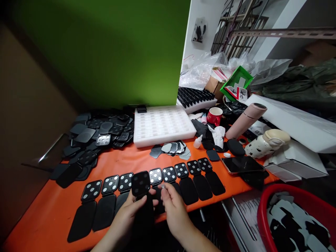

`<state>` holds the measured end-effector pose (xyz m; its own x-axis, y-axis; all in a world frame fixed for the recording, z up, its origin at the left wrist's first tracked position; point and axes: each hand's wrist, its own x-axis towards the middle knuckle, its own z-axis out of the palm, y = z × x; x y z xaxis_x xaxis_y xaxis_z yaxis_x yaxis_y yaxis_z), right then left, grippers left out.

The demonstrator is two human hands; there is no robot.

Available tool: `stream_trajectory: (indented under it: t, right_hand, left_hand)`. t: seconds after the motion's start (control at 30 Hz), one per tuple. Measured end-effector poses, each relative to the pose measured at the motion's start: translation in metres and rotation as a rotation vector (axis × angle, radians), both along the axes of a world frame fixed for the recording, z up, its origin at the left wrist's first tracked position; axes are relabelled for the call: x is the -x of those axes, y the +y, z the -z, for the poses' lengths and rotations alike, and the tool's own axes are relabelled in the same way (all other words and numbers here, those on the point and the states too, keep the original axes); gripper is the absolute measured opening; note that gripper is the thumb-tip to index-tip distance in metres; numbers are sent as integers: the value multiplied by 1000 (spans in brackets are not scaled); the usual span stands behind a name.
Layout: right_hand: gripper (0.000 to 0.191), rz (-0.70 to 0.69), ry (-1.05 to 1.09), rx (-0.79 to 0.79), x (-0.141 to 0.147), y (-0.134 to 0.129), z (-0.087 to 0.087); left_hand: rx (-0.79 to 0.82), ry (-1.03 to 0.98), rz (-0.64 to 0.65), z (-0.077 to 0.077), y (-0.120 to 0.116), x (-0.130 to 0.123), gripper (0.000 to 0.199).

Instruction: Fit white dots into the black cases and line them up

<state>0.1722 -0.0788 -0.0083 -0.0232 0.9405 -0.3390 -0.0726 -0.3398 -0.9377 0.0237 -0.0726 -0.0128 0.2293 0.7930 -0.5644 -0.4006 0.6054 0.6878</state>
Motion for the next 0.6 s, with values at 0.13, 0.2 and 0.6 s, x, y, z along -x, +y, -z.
stream_trajectory:
  t: [0.13,0.2,0.6]
  right_hand:
    - [25,-275,-356,-259,-1,11,-21]
    - [20,-336,-565,-341,-1,14,-28]
    - [16,-514,-714,-441,-5,13,-49]
  left_hand:
    - [-323,342,116,10,-9,-4,54]
    - [-436,497,201,11,-14,-5,54]
    - [-693,668,346,2,-26,-7,55]
